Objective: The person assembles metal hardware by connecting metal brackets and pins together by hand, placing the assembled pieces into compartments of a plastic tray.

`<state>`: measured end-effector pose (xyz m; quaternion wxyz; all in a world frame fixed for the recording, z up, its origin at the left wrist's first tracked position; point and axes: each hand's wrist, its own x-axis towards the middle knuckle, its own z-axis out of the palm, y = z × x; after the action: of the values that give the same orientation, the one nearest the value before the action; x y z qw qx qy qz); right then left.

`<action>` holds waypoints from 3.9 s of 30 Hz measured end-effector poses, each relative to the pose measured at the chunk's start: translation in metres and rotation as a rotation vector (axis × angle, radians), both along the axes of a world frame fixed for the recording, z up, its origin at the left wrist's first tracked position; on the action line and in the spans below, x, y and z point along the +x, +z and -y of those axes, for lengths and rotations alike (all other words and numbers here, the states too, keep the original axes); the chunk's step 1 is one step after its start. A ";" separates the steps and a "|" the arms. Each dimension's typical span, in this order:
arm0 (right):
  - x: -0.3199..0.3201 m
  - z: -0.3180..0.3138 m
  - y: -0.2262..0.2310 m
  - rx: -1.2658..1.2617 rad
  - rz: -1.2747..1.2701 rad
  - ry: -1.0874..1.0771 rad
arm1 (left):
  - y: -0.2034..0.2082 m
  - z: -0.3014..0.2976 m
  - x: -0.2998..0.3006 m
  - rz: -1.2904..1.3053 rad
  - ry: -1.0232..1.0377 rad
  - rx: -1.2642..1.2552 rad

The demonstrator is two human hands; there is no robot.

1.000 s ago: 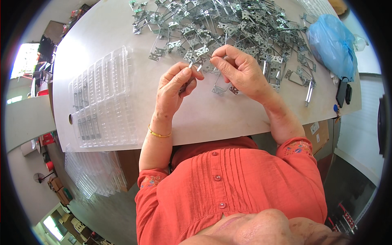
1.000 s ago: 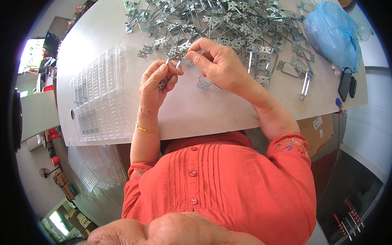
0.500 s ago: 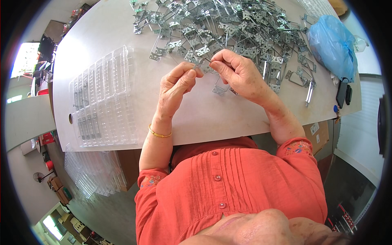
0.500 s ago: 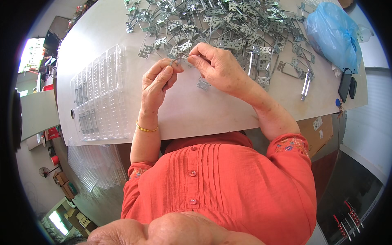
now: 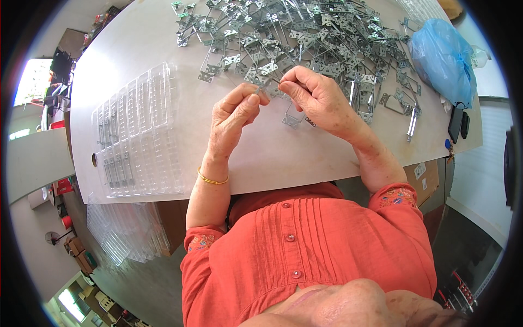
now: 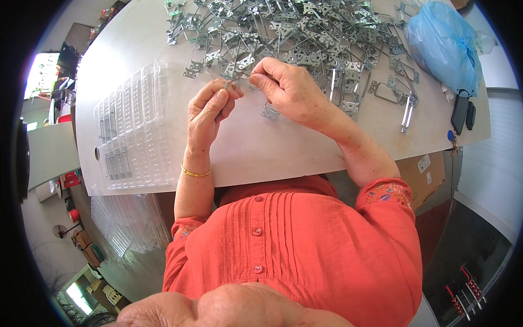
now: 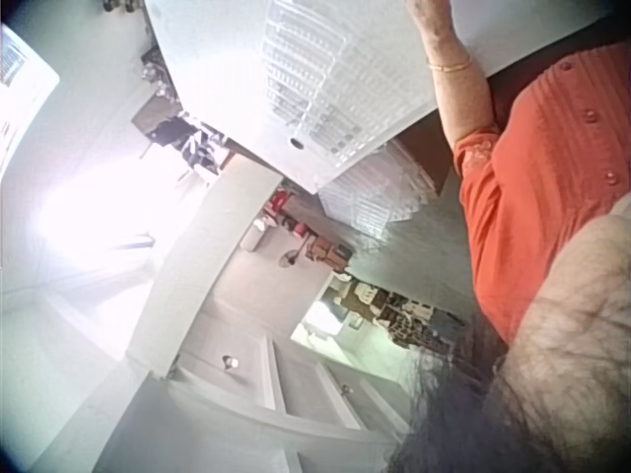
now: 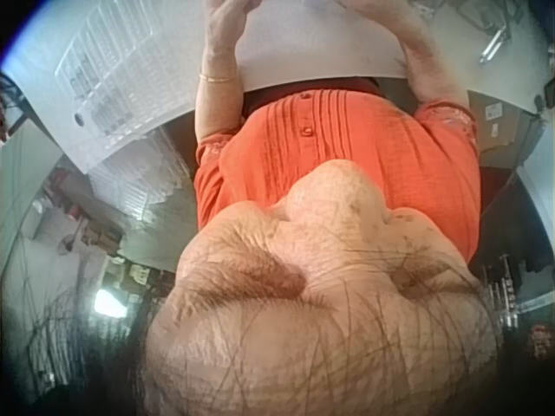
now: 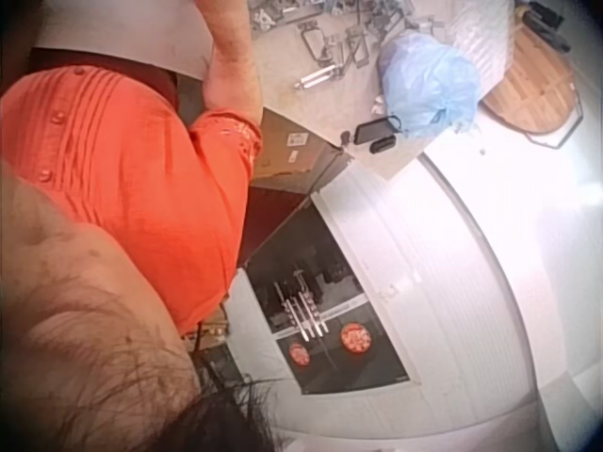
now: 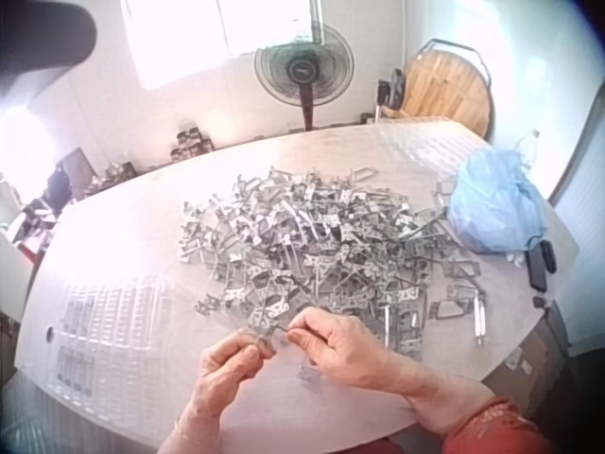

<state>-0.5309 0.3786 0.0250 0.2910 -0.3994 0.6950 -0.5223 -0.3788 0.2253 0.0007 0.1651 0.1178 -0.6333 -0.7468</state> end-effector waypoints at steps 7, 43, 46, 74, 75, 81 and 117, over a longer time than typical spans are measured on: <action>0.001 0.000 0.006 0.020 0.056 0.014 | 0.003 -0.003 0.000 0.013 -0.052 -0.037; 0.004 0.001 -0.003 -0.038 0.202 0.039 | 0.000 -0.004 -0.004 -0.004 0.046 0.155; 0.004 0.001 -0.001 -0.007 0.195 0.056 | -0.007 0.001 -0.002 0.003 0.025 0.115; -0.007 -0.002 0.001 -0.049 0.146 -0.074 | -0.007 -0.001 -0.004 -0.078 -0.009 -0.017; -0.008 -0.001 0.003 -0.114 0.238 -0.062 | -0.008 -0.002 -0.004 -0.079 -0.012 -0.015; 0.003 0.002 0.006 -0.152 0.387 0.058 | -0.005 0.000 0.002 0.009 -0.033 -0.233; 0.033 -0.002 -0.008 -0.309 -0.066 0.195 | 0.069 0.095 0.139 0.307 0.552 -1.396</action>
<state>-0.4982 0.3802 0.0168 0.2522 -0.5218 0.5736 -0.5789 -0.2394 0.1301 0.0697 0.2921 0.2426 -0.9216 -0.0805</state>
